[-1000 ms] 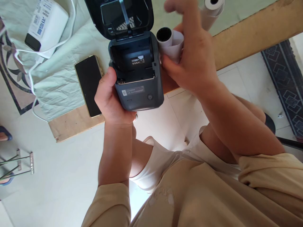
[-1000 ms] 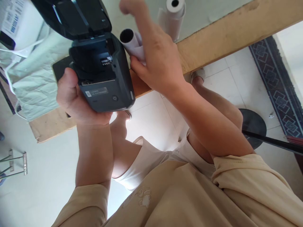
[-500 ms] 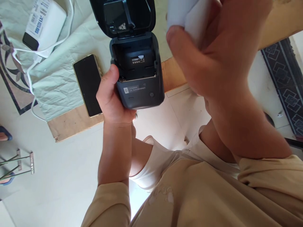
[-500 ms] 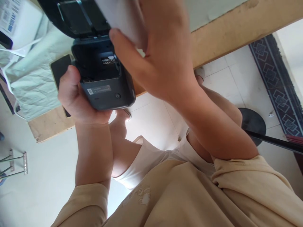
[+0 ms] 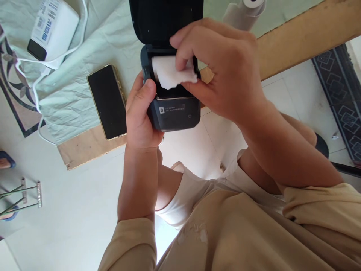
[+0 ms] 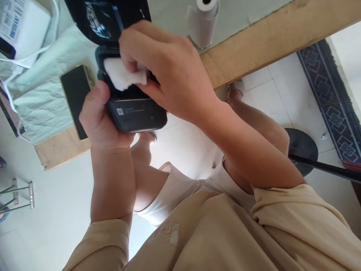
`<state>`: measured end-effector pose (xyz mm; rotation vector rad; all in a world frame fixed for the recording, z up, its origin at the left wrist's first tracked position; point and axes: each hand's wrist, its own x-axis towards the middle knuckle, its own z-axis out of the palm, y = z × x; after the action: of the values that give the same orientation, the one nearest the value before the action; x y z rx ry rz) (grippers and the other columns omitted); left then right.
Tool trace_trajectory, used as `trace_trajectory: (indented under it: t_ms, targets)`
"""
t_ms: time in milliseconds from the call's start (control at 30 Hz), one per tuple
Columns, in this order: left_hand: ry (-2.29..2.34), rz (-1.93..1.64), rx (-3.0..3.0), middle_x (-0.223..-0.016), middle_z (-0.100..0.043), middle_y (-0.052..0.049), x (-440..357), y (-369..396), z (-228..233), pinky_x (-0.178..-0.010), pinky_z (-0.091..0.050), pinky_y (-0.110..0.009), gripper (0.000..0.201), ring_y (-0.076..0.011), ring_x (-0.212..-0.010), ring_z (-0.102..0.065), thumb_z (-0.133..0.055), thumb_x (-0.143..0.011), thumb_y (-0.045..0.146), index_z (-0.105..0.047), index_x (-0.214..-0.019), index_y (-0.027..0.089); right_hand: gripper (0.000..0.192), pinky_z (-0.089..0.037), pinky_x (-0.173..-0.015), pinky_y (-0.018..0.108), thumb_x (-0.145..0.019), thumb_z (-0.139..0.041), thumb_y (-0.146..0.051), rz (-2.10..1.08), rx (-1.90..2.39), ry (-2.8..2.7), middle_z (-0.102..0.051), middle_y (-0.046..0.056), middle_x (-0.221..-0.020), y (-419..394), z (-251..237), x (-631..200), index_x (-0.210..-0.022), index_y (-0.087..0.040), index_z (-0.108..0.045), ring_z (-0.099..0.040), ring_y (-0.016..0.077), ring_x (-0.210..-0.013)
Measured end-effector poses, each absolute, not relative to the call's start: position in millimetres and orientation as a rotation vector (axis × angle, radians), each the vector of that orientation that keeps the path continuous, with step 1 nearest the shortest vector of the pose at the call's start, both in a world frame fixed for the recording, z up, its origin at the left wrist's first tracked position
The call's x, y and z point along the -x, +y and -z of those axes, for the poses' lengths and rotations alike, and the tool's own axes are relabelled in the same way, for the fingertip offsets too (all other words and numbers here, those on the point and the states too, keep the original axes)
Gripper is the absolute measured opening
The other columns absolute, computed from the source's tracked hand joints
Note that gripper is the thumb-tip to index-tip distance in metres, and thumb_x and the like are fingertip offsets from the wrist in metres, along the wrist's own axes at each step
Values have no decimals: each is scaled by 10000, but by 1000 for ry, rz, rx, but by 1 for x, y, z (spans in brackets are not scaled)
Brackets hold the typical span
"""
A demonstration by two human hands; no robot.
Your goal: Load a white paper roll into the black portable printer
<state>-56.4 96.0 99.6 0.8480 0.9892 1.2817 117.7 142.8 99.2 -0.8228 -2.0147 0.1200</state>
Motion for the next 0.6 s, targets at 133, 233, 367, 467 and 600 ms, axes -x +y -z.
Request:
trace_trajectory:
  t_ms: [133, 233, 367, 467, 600]
  targets:
    - [992, -1305, -862, -1039, -741, -55, 55, 97, -98, -958, -565, -462, 226, -361, -1256, -631, -699, -858, 502, -721, -926, 287, 68, -530, -849, 298, -863, -605, -146, -211, 816, -2005, -720, -3, -1023, 134, -105, -115, -884, -194, -649, -694, 166, -987]
    - [976, -1355, -796, -923, -708, -65, 54, 96, -95, -905, -565, -433, 291, -341, -1173, -664, -634, -877, 551, -690, -801, 276, 90, -512, -826, 328, -852, -557, -162, -253, 737, -2049, -674, -1, -919, 124, -112, -111, -840, -190, -642, -661, 163, -896]
    - [982, -1403, -725, -866, -672, -55, 56, 94, -94, -917, -562, -435, 243, -342, -1178, -674, -709, -815, 490, -714, -879, 256, 253, -508, -908, 409, -952, -513, -351, -251, 695, -2089, -705, -25, -912, 117, -119, -112, -809, -199, -656, -691, 200, -999]
    - [1046, -1333, -759, -870, -681, -46, 60, 93, -97, -880, -575, -473, 251, -376, -1189, -679, -806, -689, 372, -712, -902, 278, 304, -523, -993, 417, -1001, -510, -438, -294, 716, -1957, -713, -29, -948, 123, -117, -120, -921, -205, -687, -696, 190, -1036]
    - [1051, -1267, -860, -989, -722, -46, 62, 94, -99, -632, -562, -451, 335, -355, -943, -719, -795, -641, 300, -712, -965, 320, 307, -518, -814, 159, -950, -639, -445, -970, 768, -1530, -590, -87, -1212, 138, -105, -126, -1236, -334, -633, -664, 81, -1051]
